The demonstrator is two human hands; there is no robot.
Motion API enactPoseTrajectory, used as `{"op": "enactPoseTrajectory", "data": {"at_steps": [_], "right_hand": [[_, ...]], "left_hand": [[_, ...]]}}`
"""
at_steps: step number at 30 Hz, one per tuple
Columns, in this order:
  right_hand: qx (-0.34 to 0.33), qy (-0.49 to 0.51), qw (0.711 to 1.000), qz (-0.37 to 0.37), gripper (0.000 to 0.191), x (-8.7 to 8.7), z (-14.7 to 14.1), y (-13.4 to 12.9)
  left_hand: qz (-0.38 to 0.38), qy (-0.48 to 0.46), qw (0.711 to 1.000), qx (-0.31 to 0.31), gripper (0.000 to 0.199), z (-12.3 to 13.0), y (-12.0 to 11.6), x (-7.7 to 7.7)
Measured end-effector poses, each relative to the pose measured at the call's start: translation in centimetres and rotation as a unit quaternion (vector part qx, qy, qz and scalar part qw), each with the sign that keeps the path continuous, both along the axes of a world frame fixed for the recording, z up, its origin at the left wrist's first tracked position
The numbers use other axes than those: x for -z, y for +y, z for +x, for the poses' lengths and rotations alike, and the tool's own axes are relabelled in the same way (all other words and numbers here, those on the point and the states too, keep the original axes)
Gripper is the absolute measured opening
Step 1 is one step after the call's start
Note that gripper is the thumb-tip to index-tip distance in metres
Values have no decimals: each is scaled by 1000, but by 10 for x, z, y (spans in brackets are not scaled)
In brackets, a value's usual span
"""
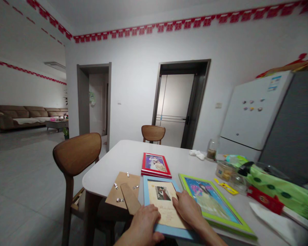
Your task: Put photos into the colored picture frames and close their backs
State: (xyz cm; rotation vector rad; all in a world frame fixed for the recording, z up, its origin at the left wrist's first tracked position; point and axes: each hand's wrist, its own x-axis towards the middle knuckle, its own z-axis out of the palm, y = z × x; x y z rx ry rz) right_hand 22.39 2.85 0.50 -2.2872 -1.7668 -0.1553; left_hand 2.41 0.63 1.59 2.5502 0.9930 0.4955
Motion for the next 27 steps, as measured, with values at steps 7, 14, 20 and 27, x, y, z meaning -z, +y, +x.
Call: {"op": "enactPoseTrajectory", "data": {"at_steps": [7, 14, 20, 27], "right_hand": [[22, 37, 999, -1, 33, -2, 2, 5], [7, 59, 998, -12, 30, -3, -4, 7], [-26, 29, 998, 38, 28, 4, 3, 6], [-84, 64, 994, 10, 32, 4, 12, 2]], "left_hand": [[-18, -26, 999, 1, 39, -2, 5, 10], [-27, -29, 999, -11, 37, -1, 4, 11], [-31, -13, 999, -14, 36, -2, 2, 6], [-35, 2, 999, 0, 35, -4, 3, 4]]}}
